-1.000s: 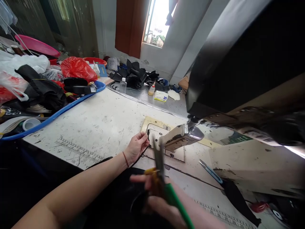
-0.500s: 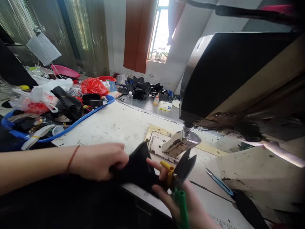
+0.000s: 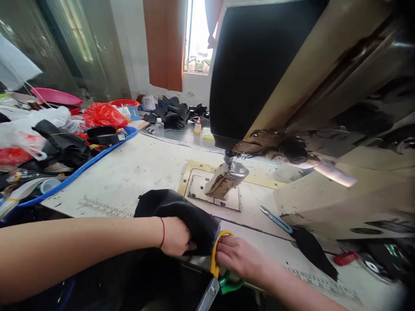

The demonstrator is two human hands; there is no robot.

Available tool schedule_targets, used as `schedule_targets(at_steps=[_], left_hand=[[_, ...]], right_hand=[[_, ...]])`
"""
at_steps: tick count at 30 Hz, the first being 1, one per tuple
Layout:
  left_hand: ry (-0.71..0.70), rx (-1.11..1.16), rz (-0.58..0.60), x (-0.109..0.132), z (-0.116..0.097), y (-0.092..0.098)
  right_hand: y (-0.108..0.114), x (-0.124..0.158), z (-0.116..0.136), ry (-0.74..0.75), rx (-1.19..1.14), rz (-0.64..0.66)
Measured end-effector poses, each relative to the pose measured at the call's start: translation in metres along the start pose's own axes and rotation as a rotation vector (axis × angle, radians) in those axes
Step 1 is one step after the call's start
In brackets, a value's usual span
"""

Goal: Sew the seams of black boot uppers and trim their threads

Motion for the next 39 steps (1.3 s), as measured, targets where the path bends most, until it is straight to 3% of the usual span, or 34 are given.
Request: schedule_targets(at_steps=[4, 7, 9, 13, 16, 19, 22, 25, 28, 30, 39], left_hand=[[-0.219, -0.093, 0.013, -0.017, -0.008, -0.015], [-0.326, -0.169, -0.14, -0.016, -0.012, -0.019], [-0.265, -0.187, -0.195, -0.015, -0.01, -0.025], [-0.008, -0.168, -0.04, -0.021, -0.009, -0.045], [0.168, -0.049, 0.002, -0.026, -0.01, -0.047], [0.225, 0.057, 0.006, -0.029, -0.01, -0.043], [0.245, 0.1, -0.003, -0.03, -0.006, -0.039], [0.214, 0.135, -0.06, -0.031, -0.003, -0.037], [0.212, 0.141, -0.079, -0.032, -0.002, -0.038], [0.218, 0.129, -0.091, -0.032, -0.003, -0.038], [0.161, -0.035, -0.192, -0.028, -0.009, -0.038]], right_hand=[[-0.002, 0.015, -0.01, -0.092, -0.259, -0.157], [-0.002, 0.019, -0.02, -0.222, -0.44, -0.255], [-0.003, 0.022, -0.027, -0.329, -0.476, -0.278], [-0.008, 0.022, -0.038, -0.454, -0.542, -0.281], [-0.012, 0.021, -0.042, -0.473, -0.579, -0.259], [-0.009, 0.025, -0.042, -0.458, -0.58, -0.26], [0.009, 0.041, -0.045, -0.381, -0.556, -0.262], [0.029, 0.067, -0.054, -0.342, -0.363, -0.093], [0.04, 0.093, -0.069, -0.458, -0.127, 0.16], [0.041, 0.101, -0.076, -0.514, -0.069, 0.26], [0.031, 0.085, -0.084, -0.553, -0.143, 0.393]])
Point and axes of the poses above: each hand's wrist, its own x-axis away from the middle knuckle, its own y-axis out of the back of the hand, z = x × y, the point moved 5 cm from there along -x, towards the middle knuckle
